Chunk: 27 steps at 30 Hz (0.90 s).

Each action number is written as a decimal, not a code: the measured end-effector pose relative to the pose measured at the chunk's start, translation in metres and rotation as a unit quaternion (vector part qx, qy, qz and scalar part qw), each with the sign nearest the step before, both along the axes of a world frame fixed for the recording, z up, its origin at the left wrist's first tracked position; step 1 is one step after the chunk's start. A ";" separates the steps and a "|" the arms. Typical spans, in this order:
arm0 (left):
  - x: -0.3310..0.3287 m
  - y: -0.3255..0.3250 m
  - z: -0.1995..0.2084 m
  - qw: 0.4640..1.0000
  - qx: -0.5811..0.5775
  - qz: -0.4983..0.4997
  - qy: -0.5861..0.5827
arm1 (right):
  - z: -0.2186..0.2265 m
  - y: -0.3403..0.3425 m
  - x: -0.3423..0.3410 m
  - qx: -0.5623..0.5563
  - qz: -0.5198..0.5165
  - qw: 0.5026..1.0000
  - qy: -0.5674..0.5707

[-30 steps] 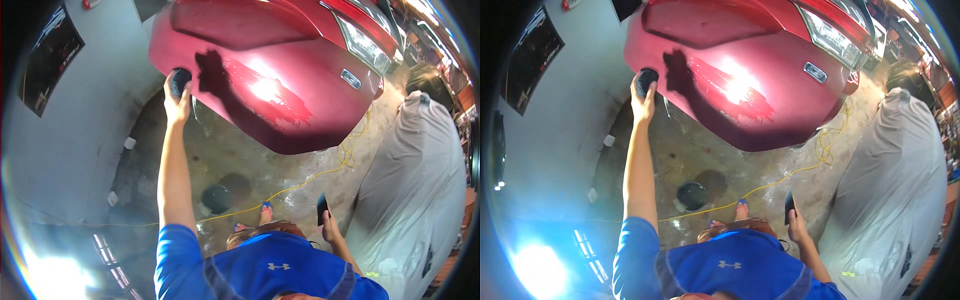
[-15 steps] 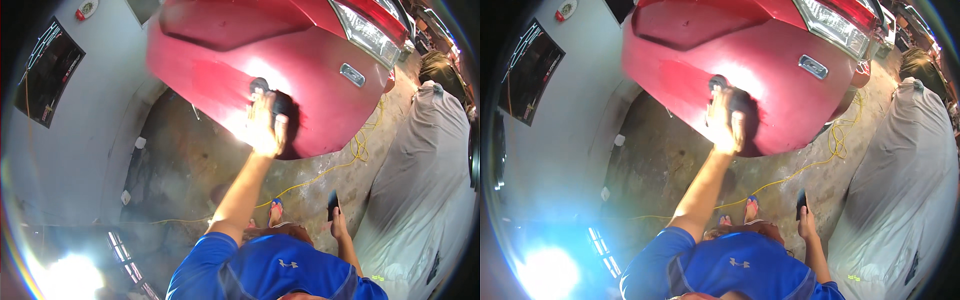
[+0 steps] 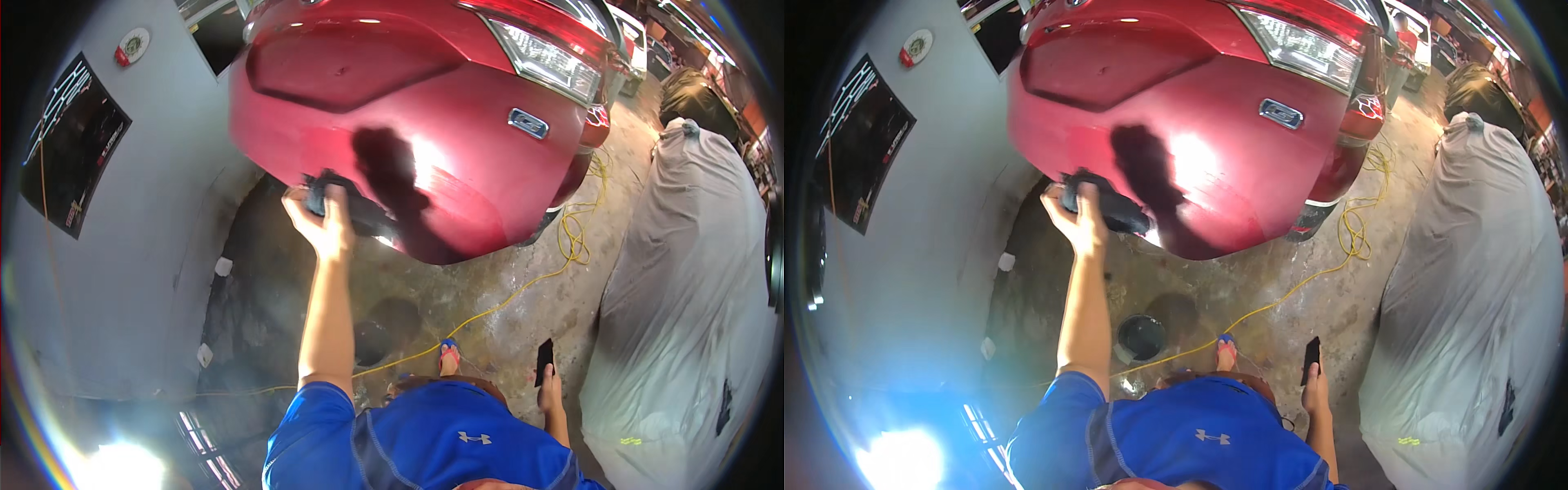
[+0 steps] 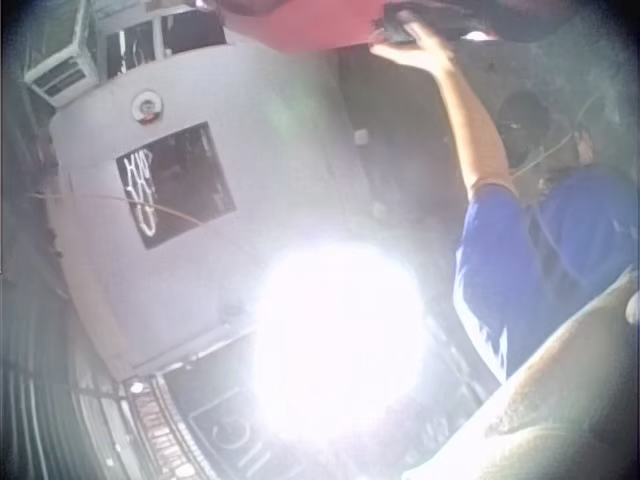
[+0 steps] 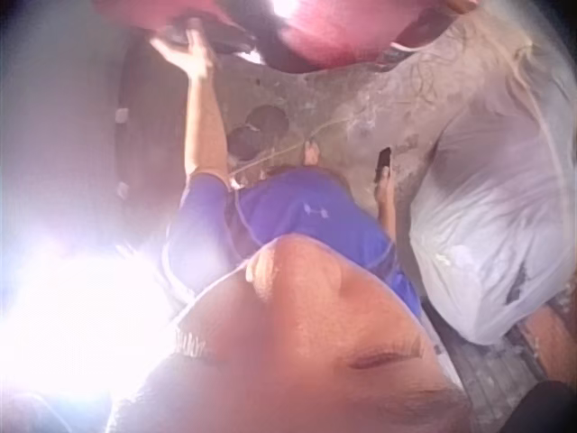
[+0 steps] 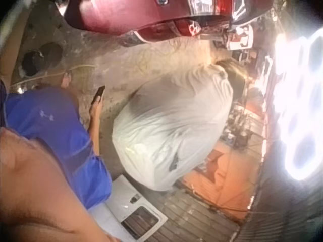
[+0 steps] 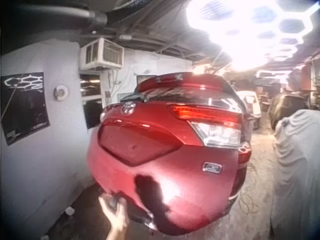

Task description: The person sands a red car bumper with sandpaper and water from a bucket, then wipes the surface with a cloth.

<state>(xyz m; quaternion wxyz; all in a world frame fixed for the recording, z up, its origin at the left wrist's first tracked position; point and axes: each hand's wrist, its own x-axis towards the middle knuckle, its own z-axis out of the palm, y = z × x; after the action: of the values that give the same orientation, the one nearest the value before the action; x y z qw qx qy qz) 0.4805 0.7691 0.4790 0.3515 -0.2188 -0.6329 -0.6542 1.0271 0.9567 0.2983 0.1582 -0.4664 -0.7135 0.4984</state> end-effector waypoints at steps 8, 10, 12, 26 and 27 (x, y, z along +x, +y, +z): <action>-0.102 0.025 0.008 0.978 -0.147 -0.045 -0.138 | -0.012 -0.008 0.015 0.001 0.015 0.999 -0.047; -0.072 0.044 0.003 0.981 -0.187 -0.035 0.030 | -0.014 -0.006 0.010 0.000 0.029 0.998 -0.062; -0.013 0.075 0.012 0.967 -0.241 -0.025 0.082 | -0.028 0.009 0.012 -0.019 0.075 0.990 -0.120; -0.010 0.063 0.003 0.944 -0.327 0.013 0.054 | 0.005 0.046 -0.038 -0.054 0.086 0.988 -0.113; -0.045 0.046 0.005 0.955 -0.294 0.025 0.021 | 0.019 0.040 -0.038 -0.038 0.088 0.990 -0.100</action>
<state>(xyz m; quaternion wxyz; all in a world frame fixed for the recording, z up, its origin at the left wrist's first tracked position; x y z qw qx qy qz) 0.4350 0.8152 0.4836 0.3013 -0.3099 -0.7951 -0.4255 0.9888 0.9962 0.3175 0.0240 -0.4545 -0.7449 0.4878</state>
